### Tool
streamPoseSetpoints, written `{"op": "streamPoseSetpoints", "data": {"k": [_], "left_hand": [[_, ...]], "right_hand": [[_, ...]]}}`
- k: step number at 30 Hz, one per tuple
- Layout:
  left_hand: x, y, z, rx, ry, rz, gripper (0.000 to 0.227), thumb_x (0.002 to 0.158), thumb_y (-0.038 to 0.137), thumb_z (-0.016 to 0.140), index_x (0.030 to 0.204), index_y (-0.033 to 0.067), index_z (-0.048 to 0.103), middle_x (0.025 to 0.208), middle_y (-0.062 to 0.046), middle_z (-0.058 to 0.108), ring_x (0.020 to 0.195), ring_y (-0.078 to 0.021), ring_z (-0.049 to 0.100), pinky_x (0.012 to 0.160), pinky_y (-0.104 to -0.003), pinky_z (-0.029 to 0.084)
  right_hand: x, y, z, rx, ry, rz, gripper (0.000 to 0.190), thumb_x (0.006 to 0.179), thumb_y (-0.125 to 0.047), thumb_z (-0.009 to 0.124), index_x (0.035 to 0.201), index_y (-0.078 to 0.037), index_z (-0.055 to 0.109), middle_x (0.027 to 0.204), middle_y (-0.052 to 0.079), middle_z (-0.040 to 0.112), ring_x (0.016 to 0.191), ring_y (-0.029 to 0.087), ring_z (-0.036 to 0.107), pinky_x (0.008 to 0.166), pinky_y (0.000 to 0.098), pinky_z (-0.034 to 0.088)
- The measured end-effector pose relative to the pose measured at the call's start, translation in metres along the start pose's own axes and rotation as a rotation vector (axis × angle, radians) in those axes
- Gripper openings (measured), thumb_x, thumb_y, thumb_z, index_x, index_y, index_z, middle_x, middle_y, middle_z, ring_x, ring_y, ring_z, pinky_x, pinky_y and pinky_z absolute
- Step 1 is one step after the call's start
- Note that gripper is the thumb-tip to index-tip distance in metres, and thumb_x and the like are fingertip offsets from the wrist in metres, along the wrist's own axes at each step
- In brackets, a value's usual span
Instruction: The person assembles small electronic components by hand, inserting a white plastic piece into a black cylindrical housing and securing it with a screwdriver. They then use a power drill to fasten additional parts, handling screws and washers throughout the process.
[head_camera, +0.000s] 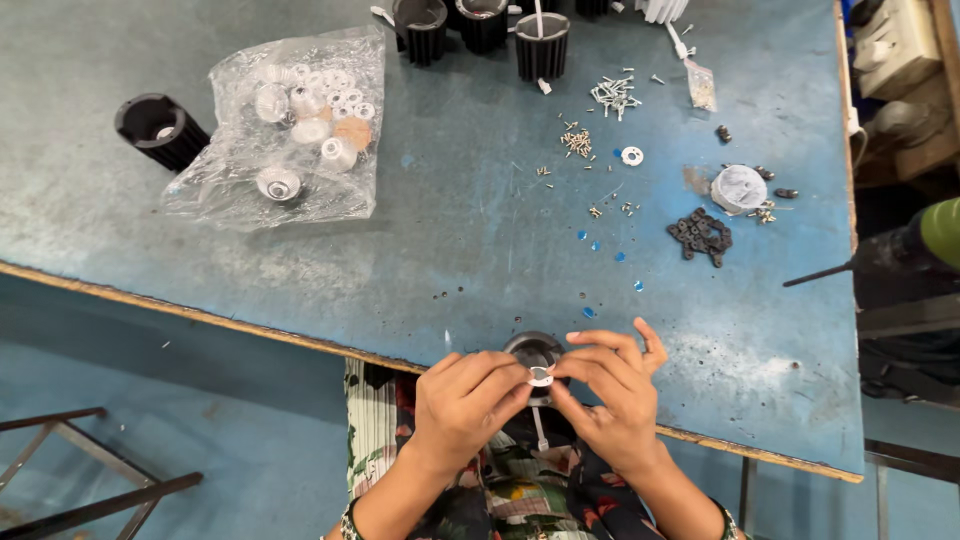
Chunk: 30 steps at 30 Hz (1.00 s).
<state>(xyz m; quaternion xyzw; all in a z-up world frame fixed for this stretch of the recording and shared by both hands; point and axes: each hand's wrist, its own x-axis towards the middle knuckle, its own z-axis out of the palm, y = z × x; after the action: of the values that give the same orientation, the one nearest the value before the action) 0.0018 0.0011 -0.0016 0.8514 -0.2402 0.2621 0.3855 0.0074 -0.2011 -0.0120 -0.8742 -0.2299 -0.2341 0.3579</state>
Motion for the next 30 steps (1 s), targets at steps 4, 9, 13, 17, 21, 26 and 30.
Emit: {"op": "streamPoseSetpoints", "data": {"k": [4,9,13,17,21,26,30], "left_hand": [[0.0,-0.002,-0.001,0.014,0.004,0.041,0.021,0.079,0.013,0.085,0.094,0.0097,0.07,0.095,0.001,0.072,0.071,-0.0162,0.067,0.06,-0.031,0.047],[-0.001,0.004,0.003,0.023,0.0,-0.045,0.019,0.081,0.012,0.084,0.095,0.0102,0.071,0.093,0.001,0.073,0.071,-0.016,0.068,0.059,-0.03,0.048],[0.002,0.007,0.001,-0.001,-0.014,-0.107,0.018,0.079,0.011,0.083,0.093,0.0111,0.071,0.088,0.001,0.073,0.07,-0.0189,0.068,0.059,-0.031,0.048],[0.0,0.007,0.002,-0.069,-0.063,-0.242,0.019,0.076,0.009,0.083,0.093,0.0084,0.073,0.088,-0.003,0.075,0.067,-0.0206,0.069,0.057,-0.03,0.051],[-0.002,0.005,0.005,-0.207,-0.037,-0.292,0.019,0.078,0.007,0.081,0.095,0.0068,0.072,0.09,-0.006,0.075,0.078,-0.0209,0.075,0.065,-0.028,0.057],[-0.007,0.003,0.009,-0.244,-0.031,-0.335,0.02,0.077,0.004,0.08,0.096,0.0055,0.072,0.091,-0.007,0.076,0.079,-0.0206,0.076,0.066,-0.027,0.058],[-0.011,0.001,0.013,-0.235,-0.032,-0.336,0.021,0.076,0.005,0.081,0.095,0.0052,0.072,0.09,-0.007,0.076,0.079,-0.0206,0.076,0.065,-0.027,0.058]], "right_hand": [[-0.002,0.001,0.002,0.055,0.028,-0.023,0.014,0.077,-0.015,0.083,0.087,-0.016,0.073,0.089,-0.005,0.072,0.106,0.016,0.067,0.12,0.0479,0.021],[-0.01,0.002,0.005,0.125,0.072,0.061,0.014,0.079,-0.016,0.083,0.089,-0.016,0.074,0.092,-0.003,0.073,0.106,0.016,0.069,0.118,0.0463,0.025],[-0.021,0.021,-0.007,0.216,0.175,0.152,0.013,0.081,-0.01,0.077,0.092,-0.01,0.07,0.095,0.001,0.072,0.101,0.018,0.07,0.104,0.0419,0.042],[-0.019,0.081,-0.037,0.047,0.347,0.404,0.006,0.095,0.003,0.067,0.098,-0.003,0.068,0.099,0.006,0.073,0.095,0.016,0.07,0.089,0.0287,0.054],[0.0,0.146,-0.084,-0.131,0.33,0.534,0.009,0.101,-0.006,0.074,0.109,-0.001,0.072,0.095,0.009,0.072,0.082,0.013,0.068,0.079,0.0256,0.054],[0.043,0.209,-0.115,-0.204,0.259,0.423,0.024,0.092,-0.001,0.074,0.116,0.001,0.07,0.113,0.017,0.067,0.09,0.023,0.071,0.073,0.0304,0.058],[0.054,0.244,-0.115,-0.336,0.185,0.269,0.024,0.091,0.0,0.072,0.115,0.001,0.071,0.122,0.024,0.069,0.094,0.036,0.069,0.074,0.0388,0.056]]}}
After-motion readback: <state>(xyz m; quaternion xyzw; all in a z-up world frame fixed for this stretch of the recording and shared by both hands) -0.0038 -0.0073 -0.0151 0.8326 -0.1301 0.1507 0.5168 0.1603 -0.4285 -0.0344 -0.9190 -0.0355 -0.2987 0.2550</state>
